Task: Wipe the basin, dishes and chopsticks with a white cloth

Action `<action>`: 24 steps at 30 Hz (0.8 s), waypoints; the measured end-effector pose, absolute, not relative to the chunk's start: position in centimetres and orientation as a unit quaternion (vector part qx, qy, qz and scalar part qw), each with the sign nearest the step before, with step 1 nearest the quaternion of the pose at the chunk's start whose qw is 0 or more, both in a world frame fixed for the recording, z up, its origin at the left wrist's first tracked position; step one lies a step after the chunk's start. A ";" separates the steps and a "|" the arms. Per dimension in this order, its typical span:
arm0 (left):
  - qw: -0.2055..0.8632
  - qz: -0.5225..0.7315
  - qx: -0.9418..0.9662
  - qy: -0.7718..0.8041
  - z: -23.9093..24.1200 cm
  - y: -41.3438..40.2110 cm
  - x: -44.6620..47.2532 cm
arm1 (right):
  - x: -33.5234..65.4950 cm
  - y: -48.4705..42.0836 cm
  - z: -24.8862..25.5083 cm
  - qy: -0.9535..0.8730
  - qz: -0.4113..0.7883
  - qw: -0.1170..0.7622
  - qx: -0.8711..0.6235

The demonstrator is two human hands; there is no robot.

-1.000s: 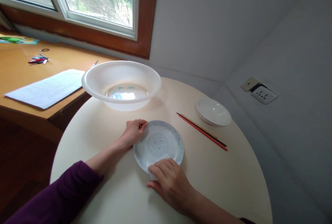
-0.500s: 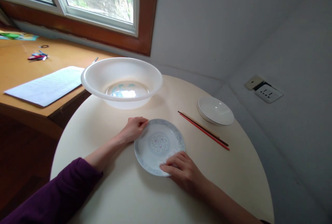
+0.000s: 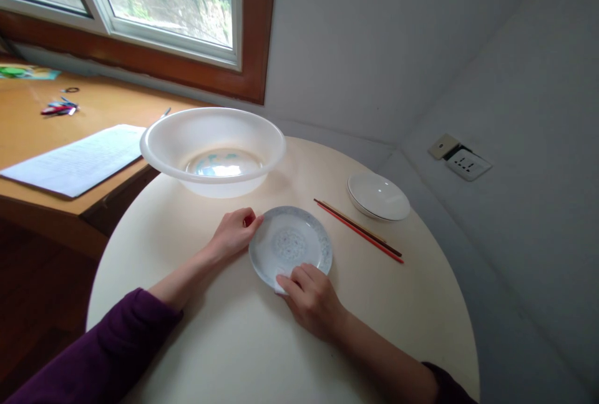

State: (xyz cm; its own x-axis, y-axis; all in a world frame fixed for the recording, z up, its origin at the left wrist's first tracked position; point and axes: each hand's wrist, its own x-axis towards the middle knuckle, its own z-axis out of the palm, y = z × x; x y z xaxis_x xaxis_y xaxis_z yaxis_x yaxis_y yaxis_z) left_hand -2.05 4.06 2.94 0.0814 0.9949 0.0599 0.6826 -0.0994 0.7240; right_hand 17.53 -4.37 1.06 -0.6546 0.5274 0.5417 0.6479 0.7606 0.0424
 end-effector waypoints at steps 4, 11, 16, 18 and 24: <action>0.188 0.178 0.725 0.638 3.6 3.4 -1.4 | 15.5 -2.8 0.9 -0.889 -0.143 0.221 -0.373; 0.161 0.092 0.718 0.670 3.6 3.3 -1.3 | 12.8 -1.1 0.8 -0.875 -0.168 0.176 -0.419; 0.163 0.065 0.735 0.655 3.4 4.0 -1.6 | 13.7 -1.5 0.7 -0.885 -0.176 0.185 -0.390; 0.170 0.061 0.736 0.652 3.4 4.1 -1.7 | 14.5 -1.7 0.6 -0.886 -0.187 0.204 -0.372; 0.185 0.059 0.736 0.648 3.5 4.3 -1.8 | 16.7 -1.9 1.0 -0.896 -0.178 0.223 -0.341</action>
